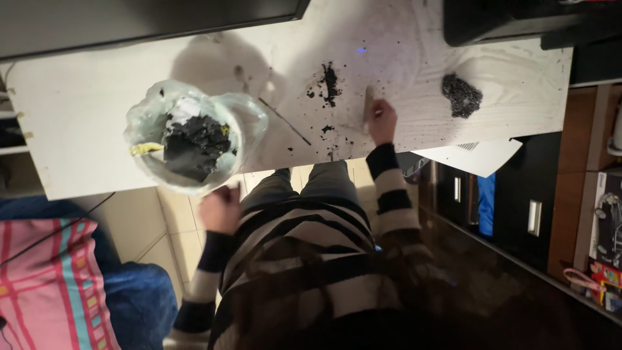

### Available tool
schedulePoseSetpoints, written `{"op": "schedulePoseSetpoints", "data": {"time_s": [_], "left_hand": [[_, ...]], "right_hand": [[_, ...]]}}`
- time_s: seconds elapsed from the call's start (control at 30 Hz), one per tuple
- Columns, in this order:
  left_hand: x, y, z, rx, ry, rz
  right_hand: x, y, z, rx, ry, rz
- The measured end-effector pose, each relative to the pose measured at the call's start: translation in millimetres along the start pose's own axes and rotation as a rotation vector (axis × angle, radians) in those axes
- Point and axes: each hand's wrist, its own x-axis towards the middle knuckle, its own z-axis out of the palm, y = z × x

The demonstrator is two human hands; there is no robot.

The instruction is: Cleaning a black powder spill from a desk surface using a scraper and a scourer.

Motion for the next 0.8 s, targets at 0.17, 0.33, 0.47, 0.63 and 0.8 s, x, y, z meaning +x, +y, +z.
{"op": "schedulePoseSetpoints", "data": {"time_s": [0.17,0.33,0.47,0.63,0.8], "left_hand": [[5.1,-51.0,-34.6,-0.544,-0.061,-0.478],[31.1,-40.8,-4.8,-1.202,0.043,-0.592],[56.4,-86.6,56.9,-1.335,0.306,-0.612],[-4.5,-79.3,25.0,-1.187,0.402,-0.552],[-140.8,-41.0,67.3,-1.096,0.499,-0.559]], "right_hand": [[45.8,-24.9,1.5,-0.187,-0.052,-0.124],[79.8,-56.6,13.4,-0.254,-0.197,-0.359],[103.3,-60.7,20.6,-0.235,-0.254,-0.489],[135.0,-61.5,31.5,-0.249,-0.34,-0.63],[156.0,-67.8,69.7,-0.287,-0.473,-0.846]]}}
